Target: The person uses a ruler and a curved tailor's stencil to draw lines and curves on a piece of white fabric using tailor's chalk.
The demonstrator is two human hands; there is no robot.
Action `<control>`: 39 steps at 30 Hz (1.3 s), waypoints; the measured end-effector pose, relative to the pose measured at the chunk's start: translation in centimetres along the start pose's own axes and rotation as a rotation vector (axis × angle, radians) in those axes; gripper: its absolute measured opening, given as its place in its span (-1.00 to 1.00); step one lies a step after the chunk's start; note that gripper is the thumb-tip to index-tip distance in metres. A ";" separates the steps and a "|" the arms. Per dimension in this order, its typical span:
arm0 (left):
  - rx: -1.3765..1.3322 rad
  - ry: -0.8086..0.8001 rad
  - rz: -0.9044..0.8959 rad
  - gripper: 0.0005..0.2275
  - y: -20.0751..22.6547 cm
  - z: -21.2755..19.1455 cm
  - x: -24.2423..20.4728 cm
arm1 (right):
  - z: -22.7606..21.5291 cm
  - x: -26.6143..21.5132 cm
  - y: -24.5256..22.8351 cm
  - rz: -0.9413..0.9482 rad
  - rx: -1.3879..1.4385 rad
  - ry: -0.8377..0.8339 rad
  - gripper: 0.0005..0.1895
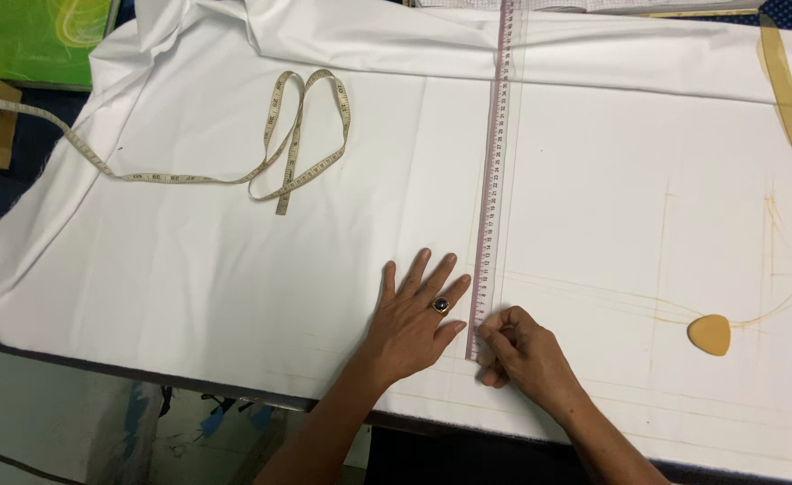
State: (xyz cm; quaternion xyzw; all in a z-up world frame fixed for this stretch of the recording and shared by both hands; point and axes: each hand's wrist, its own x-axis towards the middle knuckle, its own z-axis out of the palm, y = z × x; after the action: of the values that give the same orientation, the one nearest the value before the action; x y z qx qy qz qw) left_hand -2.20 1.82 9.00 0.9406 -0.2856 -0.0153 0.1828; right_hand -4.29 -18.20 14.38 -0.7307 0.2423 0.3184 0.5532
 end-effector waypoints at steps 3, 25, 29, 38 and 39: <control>-0.017 -0.046 0.002 -0.43 -0.1 0.1 0.0 | 0.1 -0.6 -1.0 0.028 0.034 0.002 -0.85; -0.254 0.152 -0.170 -0.66 3.0 2.2 1.4 | 0.0 -0.1 -0.7 0.050 -0.030 0.013 -0.85; -0.262 0.135 -0.192 -0.66 2.9 2.7 1.4 | 0.0 -0.3 -1.1 0.073 -0.017 -0.001 -0.84; -0.202 0.150 -0.190 -0.67 3.2 2.3 1.7 | -0.2 -0.2 -1.2 0.065 -0.064 -0.013 -0.82; -0.202 0.151 -0.191 -0.67 3.2 2.1 1.9 | -0.3 0.0 -1.0 0.064 -0.065 -0.013 -0.82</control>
State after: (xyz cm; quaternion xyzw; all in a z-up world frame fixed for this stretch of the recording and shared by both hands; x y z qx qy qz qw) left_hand -2.59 -2.33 8.35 0.9387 -0.1773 0.0095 0.2954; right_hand -3.52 -18.18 15.08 -0.7381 0.2515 0.3485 0.5201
